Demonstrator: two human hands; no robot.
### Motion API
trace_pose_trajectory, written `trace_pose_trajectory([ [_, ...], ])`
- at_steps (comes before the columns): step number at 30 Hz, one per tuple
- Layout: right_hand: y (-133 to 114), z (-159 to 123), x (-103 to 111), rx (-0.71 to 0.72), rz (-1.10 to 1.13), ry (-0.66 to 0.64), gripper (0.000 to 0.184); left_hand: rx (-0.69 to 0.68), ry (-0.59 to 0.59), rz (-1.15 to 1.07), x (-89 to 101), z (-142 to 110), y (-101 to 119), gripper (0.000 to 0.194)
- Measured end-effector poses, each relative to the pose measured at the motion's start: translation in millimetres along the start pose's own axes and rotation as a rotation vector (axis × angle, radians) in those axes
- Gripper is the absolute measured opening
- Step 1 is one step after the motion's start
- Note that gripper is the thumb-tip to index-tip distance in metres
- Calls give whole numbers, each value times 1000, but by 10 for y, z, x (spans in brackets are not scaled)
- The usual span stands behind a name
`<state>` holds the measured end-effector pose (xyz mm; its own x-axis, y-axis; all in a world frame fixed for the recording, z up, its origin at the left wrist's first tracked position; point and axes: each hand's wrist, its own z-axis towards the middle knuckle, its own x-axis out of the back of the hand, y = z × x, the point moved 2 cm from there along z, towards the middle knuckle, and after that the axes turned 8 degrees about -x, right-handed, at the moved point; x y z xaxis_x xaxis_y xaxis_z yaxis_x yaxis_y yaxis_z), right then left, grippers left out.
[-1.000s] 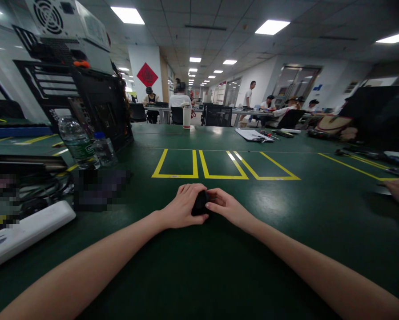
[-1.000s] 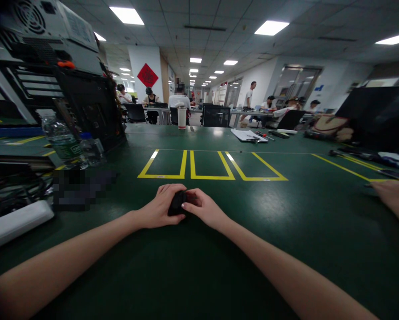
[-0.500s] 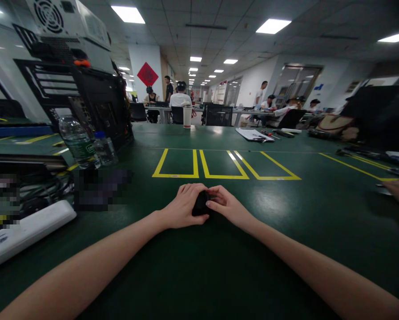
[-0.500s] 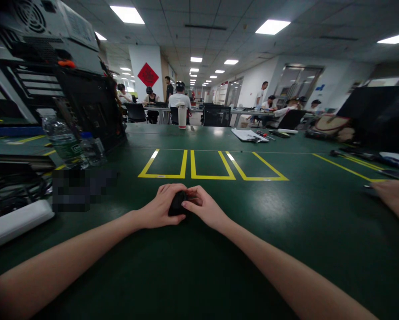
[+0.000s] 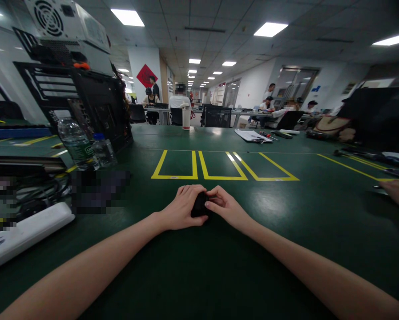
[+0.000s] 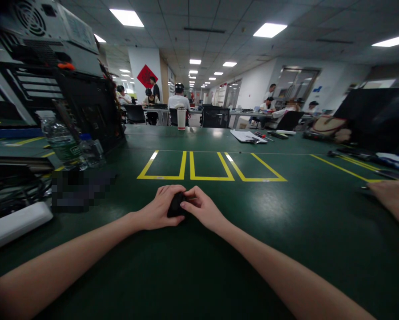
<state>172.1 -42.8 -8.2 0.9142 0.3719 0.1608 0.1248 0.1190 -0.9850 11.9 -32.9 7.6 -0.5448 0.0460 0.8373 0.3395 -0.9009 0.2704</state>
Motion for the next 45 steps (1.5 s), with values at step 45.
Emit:
trace_pose_trajectory([
  [45,22,-23,27,3,40,-85,33,7,4,14,-13,0,9,57],
])
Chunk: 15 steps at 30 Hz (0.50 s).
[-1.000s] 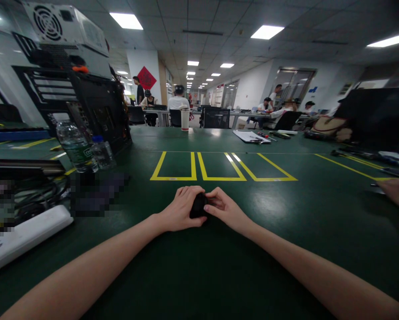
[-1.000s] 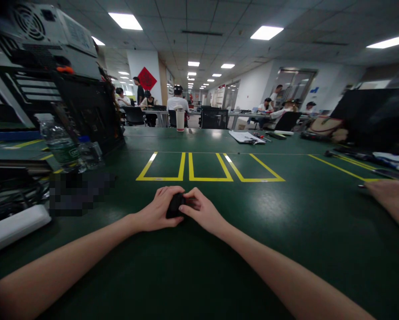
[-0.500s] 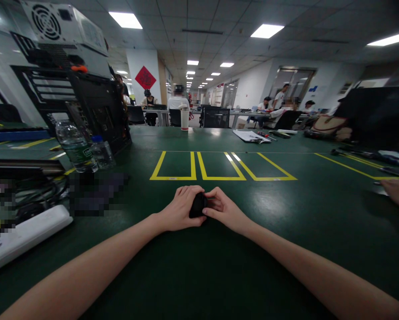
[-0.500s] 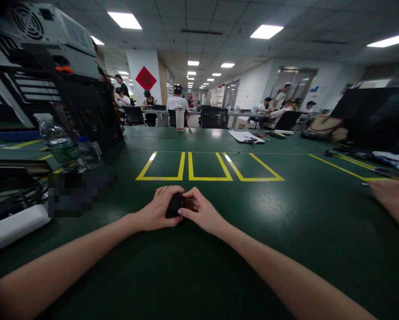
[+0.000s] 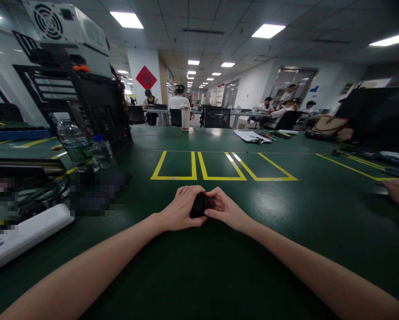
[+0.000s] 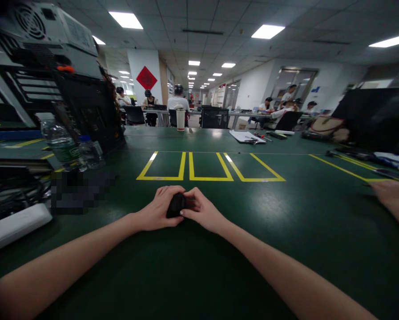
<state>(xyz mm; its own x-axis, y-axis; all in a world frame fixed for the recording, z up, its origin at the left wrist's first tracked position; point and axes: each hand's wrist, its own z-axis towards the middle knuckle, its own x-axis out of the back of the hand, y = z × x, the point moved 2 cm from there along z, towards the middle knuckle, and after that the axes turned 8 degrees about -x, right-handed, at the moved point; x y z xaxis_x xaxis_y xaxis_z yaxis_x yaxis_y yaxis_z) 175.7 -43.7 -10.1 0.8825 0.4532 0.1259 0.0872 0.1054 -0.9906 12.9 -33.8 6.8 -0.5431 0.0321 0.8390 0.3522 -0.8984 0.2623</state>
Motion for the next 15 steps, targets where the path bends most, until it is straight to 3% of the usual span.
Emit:
trace_pose_trajectory([
  [5,-19,17,-16,10,11,66,19,4,0,1,0,5,-3,59],
  [9,-21,35,-2,-38,-16,93,26,5,-7,-8,-2,5,-4,59],
  [15,-11,13,6,-18,-41,7,33,12,-16,-9,4,1,-5,57],
])
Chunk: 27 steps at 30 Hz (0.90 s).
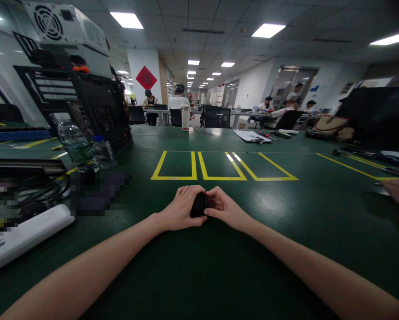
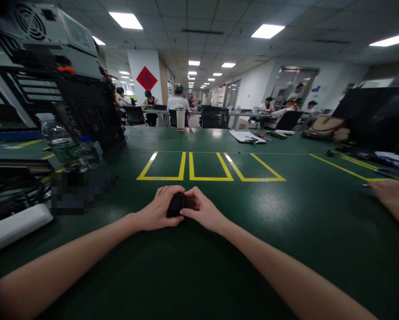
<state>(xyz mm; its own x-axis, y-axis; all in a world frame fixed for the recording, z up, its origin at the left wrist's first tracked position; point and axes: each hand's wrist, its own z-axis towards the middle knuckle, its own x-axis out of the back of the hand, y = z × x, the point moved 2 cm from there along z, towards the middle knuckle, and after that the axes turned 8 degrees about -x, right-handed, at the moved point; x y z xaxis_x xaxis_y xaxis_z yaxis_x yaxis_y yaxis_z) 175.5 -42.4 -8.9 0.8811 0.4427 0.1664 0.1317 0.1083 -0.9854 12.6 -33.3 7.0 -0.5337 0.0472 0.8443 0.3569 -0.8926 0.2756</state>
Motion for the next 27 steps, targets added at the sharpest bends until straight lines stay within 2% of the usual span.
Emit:
trace_pose_trajectory([
  [2,-1,-11,-7,14,-5,5,34,3,-4,0,7,0,5,57],
  [7,-10,5,-13,15,9,62,17,-1,4,-5,15,3,6,58],
  [12,15,33,4,-31,8,62,25,3,10,3,-4,11,-7,59],
  [18,1,-14,-10,16,-23,27,35,5,16,24,-17,6,-8,58],
  [23,-21,-8,-24,33,24,61,20,2,15,9,-3,11,-1,58],
  [27,-14,7,-14,-18,27,69,25,5,11,4,-1,16,2,58],
])
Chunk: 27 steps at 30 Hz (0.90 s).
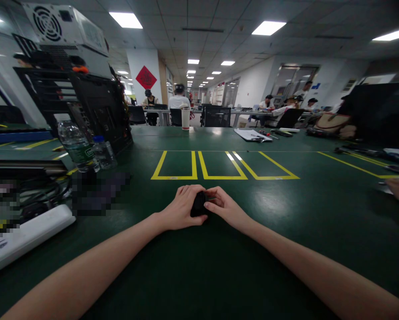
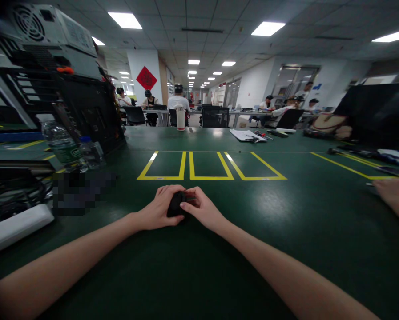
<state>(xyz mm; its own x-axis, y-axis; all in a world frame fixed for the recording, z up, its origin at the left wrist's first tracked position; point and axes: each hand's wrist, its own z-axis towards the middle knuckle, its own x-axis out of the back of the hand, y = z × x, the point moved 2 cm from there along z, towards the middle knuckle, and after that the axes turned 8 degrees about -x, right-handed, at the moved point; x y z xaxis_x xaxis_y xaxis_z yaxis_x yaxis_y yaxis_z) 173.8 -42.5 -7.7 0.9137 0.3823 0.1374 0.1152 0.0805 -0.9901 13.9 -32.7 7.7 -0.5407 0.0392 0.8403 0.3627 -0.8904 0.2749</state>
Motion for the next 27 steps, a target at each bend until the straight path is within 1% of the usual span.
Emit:
trace_pose_trajectory([
  [3,10,-5,7,-17,1,-47,27,-3,4,3,-3,-6,-2,58],
  [7,25,-12,13,43,8,-87,35,-12,-2,2,0,-18,-4,57],
  [8,29,-11,14,50,10,-84,34,-11,-2,3,1,-19,-4,57],
  [11,29,0,15,55,20,-52,22,-10,2,6,4,-17,-4,58],
  [13,22,8,11,47,22,-35,19,-13,3,6,2,-13,-3,58],
  [17,16,18,11,16,28,-24,27,-11,10,10,-9,-9,-9,58],
  [21,28,7,25,3,25,-81,29,-9,10,5,-19,-16,-15,59],
  [24,40,-7,32,29,15,-110,36,-13,10,4,-16,-19,-12,58],
  [25,44,-8,31,35,16,-111,37,-14,10,5,-14,-19,-10,57],
  [27,49,-3,27,41,27,-101,32,-13,10,5,-9,-18,-8,57],
])
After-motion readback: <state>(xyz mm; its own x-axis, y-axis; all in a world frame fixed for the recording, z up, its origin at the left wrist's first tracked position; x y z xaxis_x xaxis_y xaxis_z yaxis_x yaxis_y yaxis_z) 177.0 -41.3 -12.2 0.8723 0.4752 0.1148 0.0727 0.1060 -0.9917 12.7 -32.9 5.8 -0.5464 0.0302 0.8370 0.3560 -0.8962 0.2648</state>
